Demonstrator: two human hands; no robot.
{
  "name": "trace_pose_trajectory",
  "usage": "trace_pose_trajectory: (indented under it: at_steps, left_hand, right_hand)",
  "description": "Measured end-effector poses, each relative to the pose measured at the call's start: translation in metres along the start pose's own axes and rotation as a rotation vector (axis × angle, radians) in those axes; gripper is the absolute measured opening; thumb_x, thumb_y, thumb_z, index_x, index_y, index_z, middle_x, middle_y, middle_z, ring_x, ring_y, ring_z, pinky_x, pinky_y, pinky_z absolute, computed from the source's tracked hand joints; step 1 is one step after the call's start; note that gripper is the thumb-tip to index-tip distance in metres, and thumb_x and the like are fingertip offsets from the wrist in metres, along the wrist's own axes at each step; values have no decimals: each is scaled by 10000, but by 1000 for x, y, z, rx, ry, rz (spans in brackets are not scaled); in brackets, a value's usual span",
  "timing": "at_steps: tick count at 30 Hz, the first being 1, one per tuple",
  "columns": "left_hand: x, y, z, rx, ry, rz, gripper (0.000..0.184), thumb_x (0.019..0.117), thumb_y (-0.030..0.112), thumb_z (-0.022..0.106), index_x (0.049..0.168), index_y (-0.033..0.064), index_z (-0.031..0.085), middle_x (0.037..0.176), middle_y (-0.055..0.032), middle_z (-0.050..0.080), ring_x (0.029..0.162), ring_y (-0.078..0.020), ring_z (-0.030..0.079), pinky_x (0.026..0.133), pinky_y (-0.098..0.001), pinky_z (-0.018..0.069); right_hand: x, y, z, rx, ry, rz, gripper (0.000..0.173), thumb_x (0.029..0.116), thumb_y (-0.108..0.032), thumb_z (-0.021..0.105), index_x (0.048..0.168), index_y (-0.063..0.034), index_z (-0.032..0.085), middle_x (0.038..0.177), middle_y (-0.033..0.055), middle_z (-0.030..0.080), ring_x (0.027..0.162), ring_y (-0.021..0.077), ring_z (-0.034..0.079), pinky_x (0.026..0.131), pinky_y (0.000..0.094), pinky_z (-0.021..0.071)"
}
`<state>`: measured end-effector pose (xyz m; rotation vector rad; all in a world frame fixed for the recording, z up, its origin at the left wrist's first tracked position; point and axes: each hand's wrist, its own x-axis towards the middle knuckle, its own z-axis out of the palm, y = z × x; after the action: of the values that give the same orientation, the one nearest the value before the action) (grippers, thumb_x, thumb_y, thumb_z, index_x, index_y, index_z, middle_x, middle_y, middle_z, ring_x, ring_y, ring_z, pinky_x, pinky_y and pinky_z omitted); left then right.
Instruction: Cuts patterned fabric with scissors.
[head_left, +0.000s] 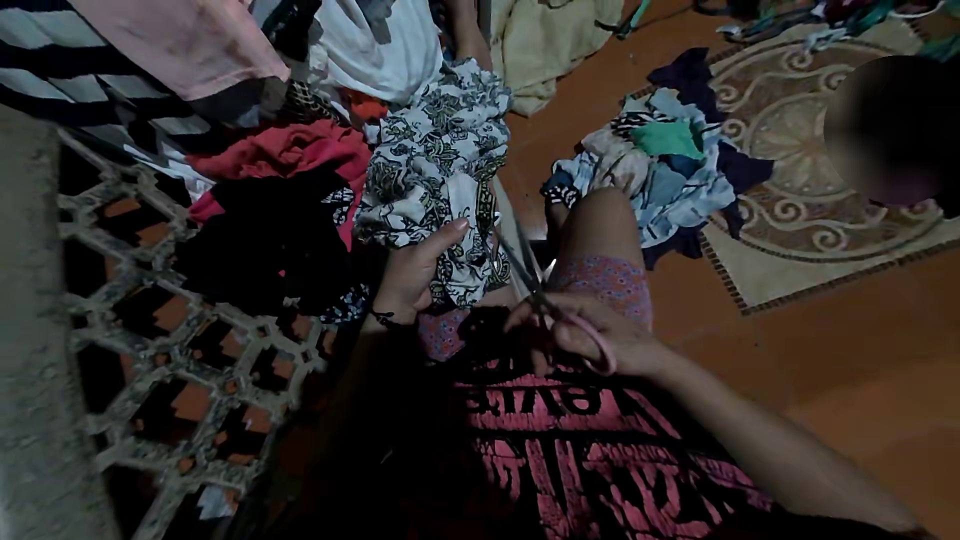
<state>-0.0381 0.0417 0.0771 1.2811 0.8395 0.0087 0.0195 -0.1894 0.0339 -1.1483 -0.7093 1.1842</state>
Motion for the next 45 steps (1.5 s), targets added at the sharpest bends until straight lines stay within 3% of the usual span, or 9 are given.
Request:
trace_pose_trajectory:
  at_steps: [6,13,22,32,36,38,40,43,45]
  left_hand:
    - [-3,2,15,5,-89,149,239,905,151,763,1131,129,687,997,32,741,914,-70,703,829,-305,602]
    - [-8,-5,29,25,-68,143,247,889,37,756,1122,70,683,970,10,744,907,-76,703,844,-290,592]
    - [-14,-7,39,75,-2,92,213,878,45,773,1075,60,695,938,33,738,902,-32,685,842,-255,566]
    - [-15,-10,42,52,37,68,252,869,32,779,1097,56,673,952,37,726,918,-24,672,855,-242,555]
    - [-16,-11,42,80,87,-44,300,874,110,798,1127,17,667,1013,-25,714,966,-78,657,881,-304,540]
    - [-15,-10,36,-13,91,-117,276,959,162,706,1184,10,649,1106,-70,685,1041,-137,634,924,-364,523]
    - [-3,-16,24,-184,60,-108,206,1049,223,542,1176,88,632,1032,-26,696,948,-118,676,836,-338,583]
    - [19,-25,9,-444,76,-104,193,1027,184,434,1062,107,607,899,-59,710,793,-163,714,691,-360,615]
    - [26,-30,5,-575,111,-89,206,1003,200,410,1045,115,593,888,-73,703,782,-181,714,666,-380,613]
  right_hand:
    - [15,1,-3,-1,4,-65,667,949,-699,515,1170,-85,657,779,-85,695,644,-1,631,572,187,529]
    - [29,1,1,8,217,-101,551,975,-616,549,1097,-82,614,773,-102,661,671,7,628,622,198,534]
    - [23,2,7,57,316,-41,296,1000,-418,596,1001,-124,614,665,-140,598,576,-20,572,565,169,494]
    - [20,2,13,159,349,10,245,1042,-343,551,988,-119,635,614,-116,598,525,2,577,527,175,503]
    - [19,5,13,176,360,13,290,1058,-375,508,964,-129,629,612,-109,611,536,18,603,544,195,533]
    - [18,8,10,223,367,47,321,1045,-406,526,950,-125,649,604,-94,614,528,35,604,546,212,540]
    - [19,9,6,234,343,94,347,1030,-438,536,947,-124,659,601,-88,607,521,40,597,549,219,541]
    - [21,10,6,146,272,121,286,1022,-380,570,985,-114,668,610,-102,590,524,16,571,539,198,512]
    - [24,10,8,65,225,135,272,1013,-362,599,1003,-99,667,626,-99,581,525,8,558,528,191,499]
